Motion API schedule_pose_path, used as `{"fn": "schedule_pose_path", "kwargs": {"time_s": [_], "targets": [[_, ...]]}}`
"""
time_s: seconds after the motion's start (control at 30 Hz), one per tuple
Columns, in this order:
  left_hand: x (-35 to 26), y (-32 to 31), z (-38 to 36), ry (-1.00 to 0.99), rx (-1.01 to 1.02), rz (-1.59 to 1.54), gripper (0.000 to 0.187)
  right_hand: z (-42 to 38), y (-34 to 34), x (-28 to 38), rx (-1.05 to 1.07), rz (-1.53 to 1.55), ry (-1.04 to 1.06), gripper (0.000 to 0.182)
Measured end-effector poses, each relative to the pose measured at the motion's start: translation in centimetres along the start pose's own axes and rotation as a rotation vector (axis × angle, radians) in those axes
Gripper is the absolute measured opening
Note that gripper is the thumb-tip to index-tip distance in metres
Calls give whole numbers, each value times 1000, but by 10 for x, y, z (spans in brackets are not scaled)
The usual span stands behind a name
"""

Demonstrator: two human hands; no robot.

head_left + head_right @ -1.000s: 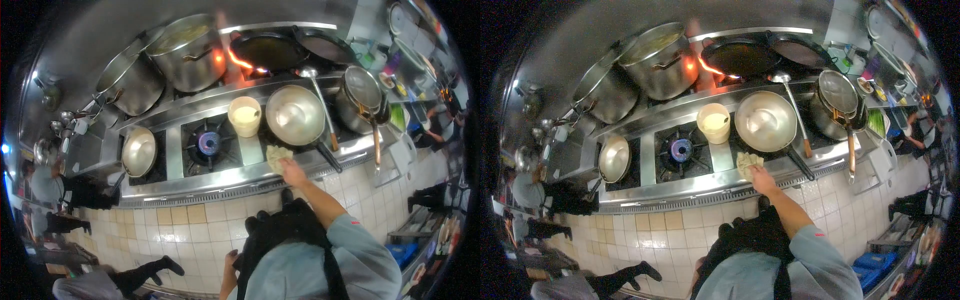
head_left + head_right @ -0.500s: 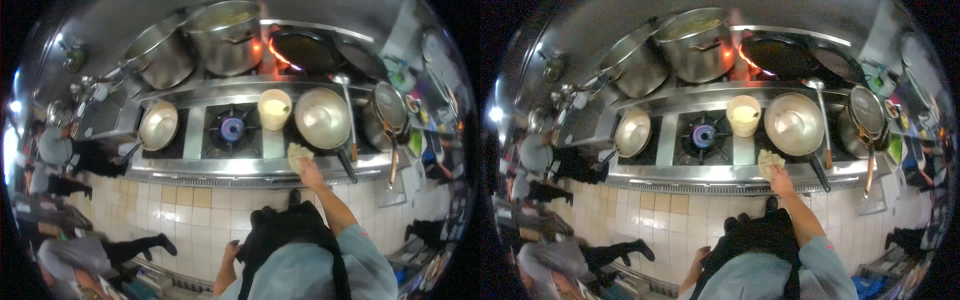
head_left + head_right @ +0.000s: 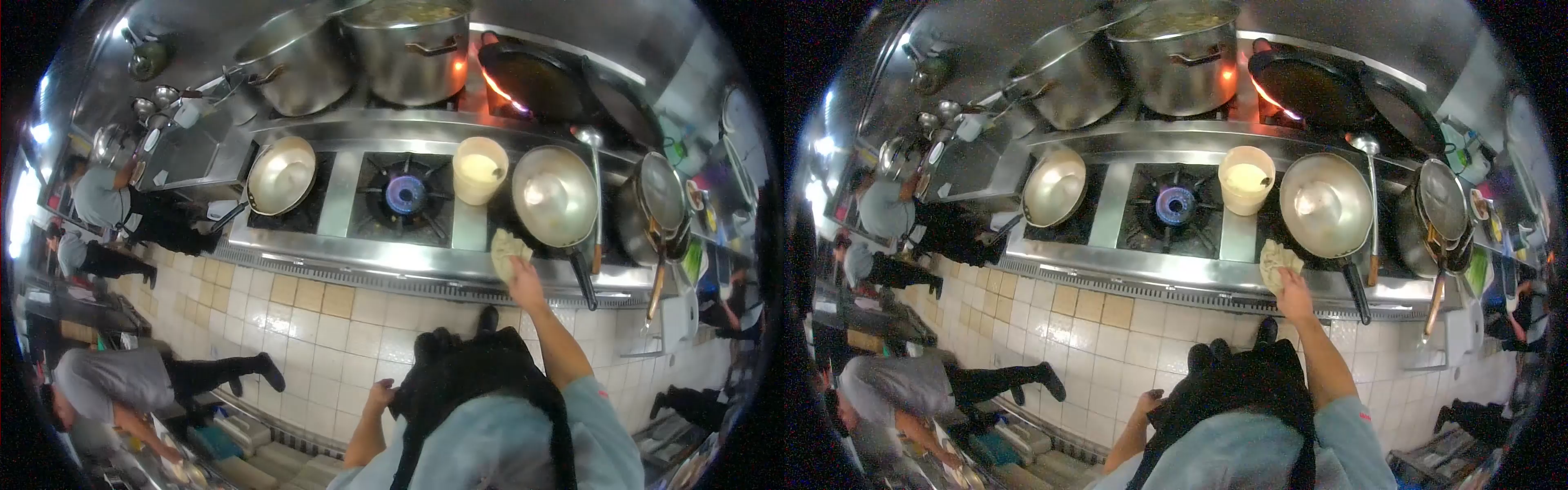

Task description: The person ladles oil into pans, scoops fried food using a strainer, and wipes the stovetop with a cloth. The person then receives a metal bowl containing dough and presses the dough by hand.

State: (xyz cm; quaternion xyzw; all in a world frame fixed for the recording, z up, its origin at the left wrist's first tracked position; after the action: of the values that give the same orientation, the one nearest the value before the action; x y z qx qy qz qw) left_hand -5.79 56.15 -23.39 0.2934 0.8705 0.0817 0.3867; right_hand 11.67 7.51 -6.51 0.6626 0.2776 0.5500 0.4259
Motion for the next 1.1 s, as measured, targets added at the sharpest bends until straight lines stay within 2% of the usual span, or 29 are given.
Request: {"fn": "schedule_pose_path", "kwargs": {"time_s": [0.07, 0.23, 0.37, 0.47, 0.53, 0.63, 0.8, 1.1], "targets": [[12, -2, 6, -31, -4, 28, 52, 0, 2, 1, -2, -5, -12, 56], [-7, 6, 5, 61, 31, 49, 54, -2, 10, 9, 30, 49, -54, 54], [10, 6, 16, 73, 48, 49, 54, -4, 15, 13, 46, 49, -116, 53], [25, 4, 20, 76, 47, -16, 53, -5, 10, 5, 53, 21, -100, 56], [36, 4, 24, -10, 38, -74, 52, -6, 12, 9, 28, 16, -82, 55], [17, 8, 18, 38, 26, -51, 52, -4, 10, 5, 23, 9, -71, 54], [34, 9, 33, -8, 116, -11, 56, -4, 11, 7, 29, -4, -88, 54], [43, 7, 34, -9, 100, -110, 56, -4, 12, 9, 40, 18, -84, 54]]}}
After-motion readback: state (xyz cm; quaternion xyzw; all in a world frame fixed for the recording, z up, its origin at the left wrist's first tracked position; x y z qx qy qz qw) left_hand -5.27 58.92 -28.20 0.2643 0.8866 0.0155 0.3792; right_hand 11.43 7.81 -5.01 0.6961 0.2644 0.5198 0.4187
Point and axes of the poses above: each hand's wrist, its own z-axis towards the middle knuckle, its own y-axis out of the back of the hand, x = y × z, the point moved 2 cm from there along z, towards the middle knuckle, and after that the axes turned 4 degrees about -y, right-handed, at the moved point
